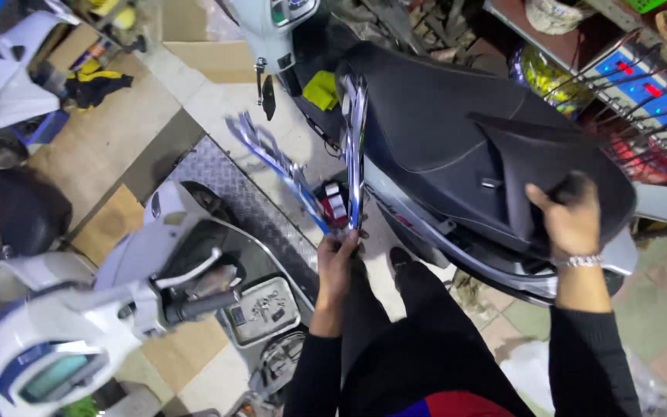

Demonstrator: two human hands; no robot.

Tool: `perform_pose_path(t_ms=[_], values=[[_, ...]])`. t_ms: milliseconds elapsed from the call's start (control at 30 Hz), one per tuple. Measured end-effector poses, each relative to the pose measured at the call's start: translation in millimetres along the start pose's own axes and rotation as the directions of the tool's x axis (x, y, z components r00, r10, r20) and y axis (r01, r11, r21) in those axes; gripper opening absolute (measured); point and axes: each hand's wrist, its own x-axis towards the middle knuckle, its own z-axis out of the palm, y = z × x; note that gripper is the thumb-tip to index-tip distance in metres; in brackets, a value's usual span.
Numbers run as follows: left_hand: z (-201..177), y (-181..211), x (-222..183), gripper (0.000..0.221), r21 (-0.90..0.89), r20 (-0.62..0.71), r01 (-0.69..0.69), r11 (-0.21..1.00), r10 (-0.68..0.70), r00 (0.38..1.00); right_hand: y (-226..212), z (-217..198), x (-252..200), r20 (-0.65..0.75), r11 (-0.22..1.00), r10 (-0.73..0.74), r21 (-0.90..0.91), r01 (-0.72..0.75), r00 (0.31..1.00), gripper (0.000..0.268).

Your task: Unpacking plastic fairing parts and trial-fitting them onto a motorcycle body.

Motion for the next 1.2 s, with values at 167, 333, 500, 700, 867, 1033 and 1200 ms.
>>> perform_pose_path(t_ms=[167, 333, 500, 700, 867, 1033, 1200], values=[[-10, 68, 93, 0.025, 0.002, 0.087, 0.053, 0.999, -0.053, 0.995, -20, 3, -42, -0.26, 0.928, 0.058, -0.343, -0.148, 0.964, 0.084], [-9, 106, 181, 0.03, -0.261, 0.173, -0.003, 0.965, 0.05, 0.984, -88, 32, -62, -0.255, 0.622, -0.342, -0.783, 0.014, 0.904, 0.05], [2, 143, 252, 0.034, -0.315, 0.166, -0.046, 0.948, 0.102, 0.981, -160, 129, -16, -0.349, 0.933, -0.283, -0.317, 0.171, 0.893, 0.022], [-26, 153, 323, 0.044, -0.305, 0.273, -0.029, 0.952, 0.117, 0.955, -291, 313, 37, 0.11, 0.931, -0.356, 0.133, 0.341, 0.928, 0.03], [-56, 206, 366, 0.038, -0.165, 0.277, 0.038, 0.985, 0.009, 0.961, -325, 421, 67, 0.303, 0.873, -0.462, 0.318, 0.368, 0.833, 0.049], [-135, 212, 443, 0.044, -0.043, 0.251, -0.257, 0.965, 0.26, 0.933, -330, 533, 102, 0.252, 0.942, -0.329, 0.157, 0.297, 0.91, 0.008], [-232, 310, 525, 0.077, 0.127, 0.153, -0.35, 0.928, 0.33, 0.932, -333, 713, 142, 0.201, 0.891, -0.435, 0.235, 0.388, 0.878, 0.014]])
